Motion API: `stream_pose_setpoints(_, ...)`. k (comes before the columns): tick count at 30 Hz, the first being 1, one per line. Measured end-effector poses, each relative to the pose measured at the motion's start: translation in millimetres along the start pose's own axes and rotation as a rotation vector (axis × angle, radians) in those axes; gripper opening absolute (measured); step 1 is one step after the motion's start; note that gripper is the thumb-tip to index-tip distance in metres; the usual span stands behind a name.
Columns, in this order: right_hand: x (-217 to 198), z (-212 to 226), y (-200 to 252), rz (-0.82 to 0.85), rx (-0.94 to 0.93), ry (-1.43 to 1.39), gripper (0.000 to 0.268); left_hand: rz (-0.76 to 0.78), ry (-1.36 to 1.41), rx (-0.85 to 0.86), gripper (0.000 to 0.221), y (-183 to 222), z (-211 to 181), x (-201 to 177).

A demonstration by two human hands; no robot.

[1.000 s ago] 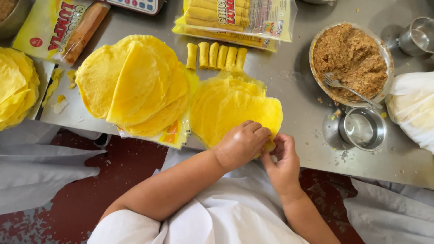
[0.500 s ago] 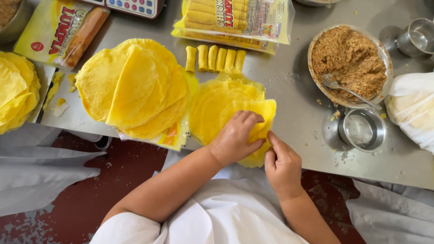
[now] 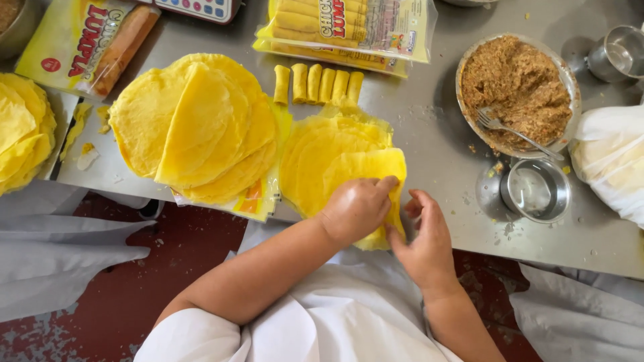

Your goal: Separating thin yellow food wrappers from a stack on a production table

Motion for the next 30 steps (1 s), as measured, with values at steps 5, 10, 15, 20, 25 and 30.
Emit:
stream_pose_setpoints(5,15.6,-10.1,4.4,-0.112,0.033,0.077,0.043,0.079,-0.212,0.011,0.049,8.1,-24.7,-22.7)
stream_pose_setpoints(10,1.9,-26.0,3.2,-0.176,0.058,0.046,0.035,0.078,0.085,-0.101,0.046,0.5,31.8,-3.5)
stream_pose_setpoints(15,9.1,12.0,-6.6,0.038,-0.142,-0.023,0.039,0.197,0.208,-0.031,0.057,-12.8,2.8,-51.2)
stream_pose_setpoints(20,-15.8,2.0,-0.2,-0.013,-0.076,-0.117,0.042,0.136,0.25,-0.122,0.023,-19.0,31.9,-35.9)
stream_pose_setpoints(25,-15.2,-11.0,-6.1,0.064,0.115,-0.197,0.041,0.117,0.2,-0.134,0.022,-20.6,21.9,-44.6)
stream_pose_setpoints(30,-2.8,-2.3,-16.2,0.077,-0.215,0.285,0.028,0.144,0.253,-0.002,0.021,-6.2,-11.2,-34.5)
Point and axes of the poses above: each hand's wrist, its own y-axis away from the middle knuckle, its own x-axis out of the palm, z = x × y, the point moved 4 cm from there along -y, towards the middle knuckle, and after that the axes turned 15 degrees about -x, right-handed, at the moved point
